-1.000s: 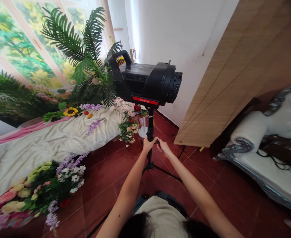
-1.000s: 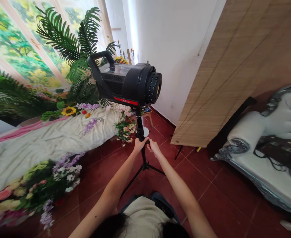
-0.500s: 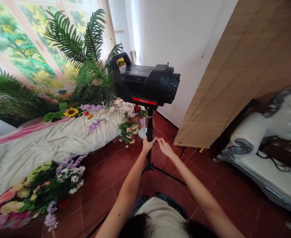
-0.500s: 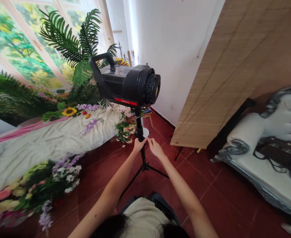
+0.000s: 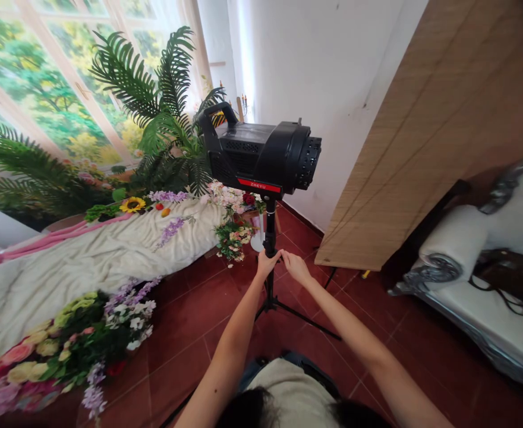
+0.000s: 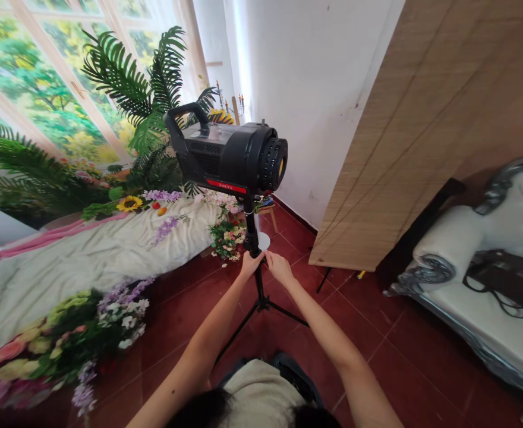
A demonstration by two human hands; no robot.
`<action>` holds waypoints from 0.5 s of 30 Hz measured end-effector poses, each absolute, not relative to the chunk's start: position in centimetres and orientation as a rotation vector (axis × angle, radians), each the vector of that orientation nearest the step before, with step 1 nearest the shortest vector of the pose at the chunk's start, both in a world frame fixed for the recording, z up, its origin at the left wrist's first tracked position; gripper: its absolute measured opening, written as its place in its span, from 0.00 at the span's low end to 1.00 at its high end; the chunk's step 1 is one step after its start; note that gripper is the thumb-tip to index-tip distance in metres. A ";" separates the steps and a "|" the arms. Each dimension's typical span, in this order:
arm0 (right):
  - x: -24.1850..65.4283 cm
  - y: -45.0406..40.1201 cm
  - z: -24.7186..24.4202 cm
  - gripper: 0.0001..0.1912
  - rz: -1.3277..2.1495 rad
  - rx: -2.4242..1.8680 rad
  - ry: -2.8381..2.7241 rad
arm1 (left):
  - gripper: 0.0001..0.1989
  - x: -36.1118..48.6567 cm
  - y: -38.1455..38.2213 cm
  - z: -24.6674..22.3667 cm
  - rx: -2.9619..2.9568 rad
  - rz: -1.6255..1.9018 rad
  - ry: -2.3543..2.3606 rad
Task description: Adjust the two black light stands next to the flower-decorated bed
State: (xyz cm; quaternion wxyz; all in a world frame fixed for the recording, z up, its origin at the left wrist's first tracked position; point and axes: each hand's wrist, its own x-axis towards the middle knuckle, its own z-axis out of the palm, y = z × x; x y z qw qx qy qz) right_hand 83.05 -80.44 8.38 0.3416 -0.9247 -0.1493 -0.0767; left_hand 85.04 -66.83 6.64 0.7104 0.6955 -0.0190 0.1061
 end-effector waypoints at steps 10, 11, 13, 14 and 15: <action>83.1 -80.2 7.7 0.27 -0.199 -2.369 -0.333 | 0.19 85.0 -67.0 7.0 1.544 0.217 -0.027; 83.1 -80.3 7.7 0.27 -0.191 -2.394 -0.321 | 0.19 84.9 -67.0 7.2 1.546 0.212 -0.021; 83.1 -80.4 7.6 0.27 -0.158 -2.426 -0.297 | 0.19 84.8 -67.2 7.4 1.552 0.204 0.007; 83.1 -80.6 7.6 0.27 -0.138 -2.425 -0.286 | 0.19 84.8 -67.2 7.5 1.554 0.205 0.021; 83.2 -80.7 7.6 0.27 -0.118 -2.412 -0.279 | 0.19 84.7 -67.4 7.6 1.554 0.210 0.036</action>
